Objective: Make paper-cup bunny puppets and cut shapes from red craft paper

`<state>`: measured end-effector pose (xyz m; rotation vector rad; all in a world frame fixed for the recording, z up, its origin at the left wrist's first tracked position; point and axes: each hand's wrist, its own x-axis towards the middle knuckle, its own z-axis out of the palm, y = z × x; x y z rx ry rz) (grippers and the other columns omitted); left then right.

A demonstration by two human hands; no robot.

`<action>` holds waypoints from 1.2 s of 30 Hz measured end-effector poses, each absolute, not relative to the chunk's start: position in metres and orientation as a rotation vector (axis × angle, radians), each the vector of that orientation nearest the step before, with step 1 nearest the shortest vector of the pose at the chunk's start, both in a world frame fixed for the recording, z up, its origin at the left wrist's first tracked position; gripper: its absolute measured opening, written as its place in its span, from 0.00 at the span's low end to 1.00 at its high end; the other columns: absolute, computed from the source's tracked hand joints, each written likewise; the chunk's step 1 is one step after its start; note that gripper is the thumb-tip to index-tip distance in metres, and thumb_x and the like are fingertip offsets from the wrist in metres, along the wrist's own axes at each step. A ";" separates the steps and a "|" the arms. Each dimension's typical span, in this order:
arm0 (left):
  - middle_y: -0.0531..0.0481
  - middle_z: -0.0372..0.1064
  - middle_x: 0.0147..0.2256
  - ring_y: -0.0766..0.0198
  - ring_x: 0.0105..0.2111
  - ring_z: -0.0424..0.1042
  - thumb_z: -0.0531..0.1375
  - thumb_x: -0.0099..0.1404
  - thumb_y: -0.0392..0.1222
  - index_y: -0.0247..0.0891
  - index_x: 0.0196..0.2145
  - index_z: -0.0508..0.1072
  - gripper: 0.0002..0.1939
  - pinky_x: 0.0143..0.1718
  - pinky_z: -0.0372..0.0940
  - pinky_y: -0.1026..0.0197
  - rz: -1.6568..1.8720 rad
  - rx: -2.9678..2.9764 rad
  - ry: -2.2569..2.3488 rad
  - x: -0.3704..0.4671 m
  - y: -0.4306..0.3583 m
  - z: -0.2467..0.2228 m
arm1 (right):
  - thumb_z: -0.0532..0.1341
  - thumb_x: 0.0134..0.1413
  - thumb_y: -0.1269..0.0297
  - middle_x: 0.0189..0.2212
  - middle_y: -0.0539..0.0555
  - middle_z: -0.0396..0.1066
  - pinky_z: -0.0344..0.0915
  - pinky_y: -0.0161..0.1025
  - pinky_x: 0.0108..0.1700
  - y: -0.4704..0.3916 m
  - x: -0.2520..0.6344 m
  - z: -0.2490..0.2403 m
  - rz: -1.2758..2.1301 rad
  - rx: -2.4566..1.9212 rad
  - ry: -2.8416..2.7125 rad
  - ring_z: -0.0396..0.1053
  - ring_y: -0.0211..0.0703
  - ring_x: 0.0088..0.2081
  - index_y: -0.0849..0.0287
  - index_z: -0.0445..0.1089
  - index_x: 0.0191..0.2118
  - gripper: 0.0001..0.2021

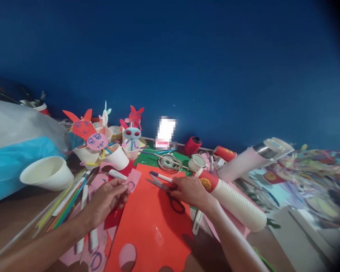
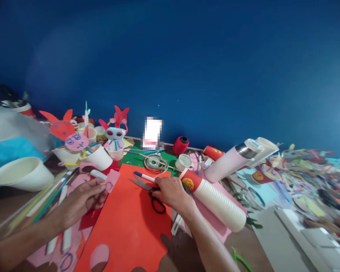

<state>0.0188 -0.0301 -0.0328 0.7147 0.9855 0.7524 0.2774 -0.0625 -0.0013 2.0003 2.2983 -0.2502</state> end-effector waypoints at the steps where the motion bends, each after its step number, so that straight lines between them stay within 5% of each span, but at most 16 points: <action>1: 0.57 0.67 0.19 0.72 0.18 0.64 0.62 0.50 0.39 0.39 0.29 0.61 0.12 0.18 0.55 0.71 0.757 0.695 0.983 0.019 -0.029 -0.034 | 0.58 0.46 0.56 0.30 0.54 0.72 0.53 0.36 0.30 -0.064 0.277 -0.002 -0.246 1.985 2.288 0.69 0.48 0.34 0.56 0.68 0.35 0.12; 9: 0.53 0.69 0.24 0.69 0.22 0.68 0.59 0.54 0.38 0.38 0.28 0.60 0.08 0.19 0.57 0.70 0.773 0.633 0.915 0.014 -0.026 -0.045 | 0.61 0.39 0.57 0.32 0.53 0.72 0.49 0.35 0.28 -0.074 0.273 0.000 -0.283 1.852 2.258 0.68 0.49 0.33 0.54 0.62 0.46 0.24; 14: 0.52 0.70 0.25 0.68 0.23 0.69 0.59 0.53 0.37 0.38 0.28 0.61 0.07 0.19 0.56 0.70 0.789 0.611 0.890 0.012 -0.028 -0.042 | 0.59 0.38 0.65 0.26 0.53 0.71 0.51 0.36 0.28 -0.074 0.272 0.001 -0.333 1.855 2.285 0.68 0.48 0.31 0.56 0.67 0.38 0.15; 20: 0.51 0.70 0.24 0.67 0.23 0.70 0.60 0.52 0.37 0.37 0.29 0.62 0.09 0.19 0.58 0.70 0.796 0.584 0.884 0.013 -0.029 -0.043 | 0.56 0.40 0.72 0.27 0.49 0.70 0.60 0.36 0.31 -0.064 0.295 0.007 -1.285 1.839 2.464 0.68 0.42 0.30 0.54 0.66 0.40 0.16; 24: 0.49 0.71 0.25 0.68 0.23 0.70 0.59 0.52 0.35 0.37 0.30 0.60 0.09 0.19 0.58 0.70 0.807 0.569 0.883 0.013 -0.028 -0.044 | 0.58 0.47 0.62 0.30 0.55 0.70 0.63 0.38 0.31 -0.056 0.297 -0.006 -2.282 1.599 2.340 0.69 0.43 0.31 0.58 0.59 0.43 0.16; 28: 0.52 0.70 0.24 0.69 0.21 0.69 0.58 0.53 0.35 0.37 0.29 0.59 0.08 0.17 0.56 0.70 0.814 0.583 0.865 0.014 -0.029 -0.041 | 0.61 0.45 0.51 0.35 0.56 0.65 0.62 0.38 0.30 -0.056 0.276 -0.021 -2.779 1.353 2.290 0.68 0.43 0.31 0.55 0.52 0.49 0.28; 32: 0.54 0.68 0.22 0.70 0.20 0.66 0.58 0.53 0.35 0.38 0.28 0.59 0.07 0.15 0.54 0.70 0.842 0.619 0.851 0.016 -0.030 -0.037 | 0.57 0.36 0.36 0.37 0.58 0.63 0.61 0.41 0.36 -0.065 0.252 -0.023 -2.721 1.211 2.387 0.66 0.46 0.35 0.60 0.55 0.50 0.39; 36: 0.53 0.69 0.23 0.69 0.21 0.67 0.57 0.53 0.34 0.38 0.27 0.60 0.07 0.18 0.57 0.69 0.860 0.614 0.829 0.015 -0.033 -0.031 | 0.51 0.43 0.37 0.36 0.57 0.63 0.60 0.41 0.38 -0.075 0.236 -0.018 -2.373 1.313 2.446 0.63 0.43 0.35 0.60 0.58 0.46 0.32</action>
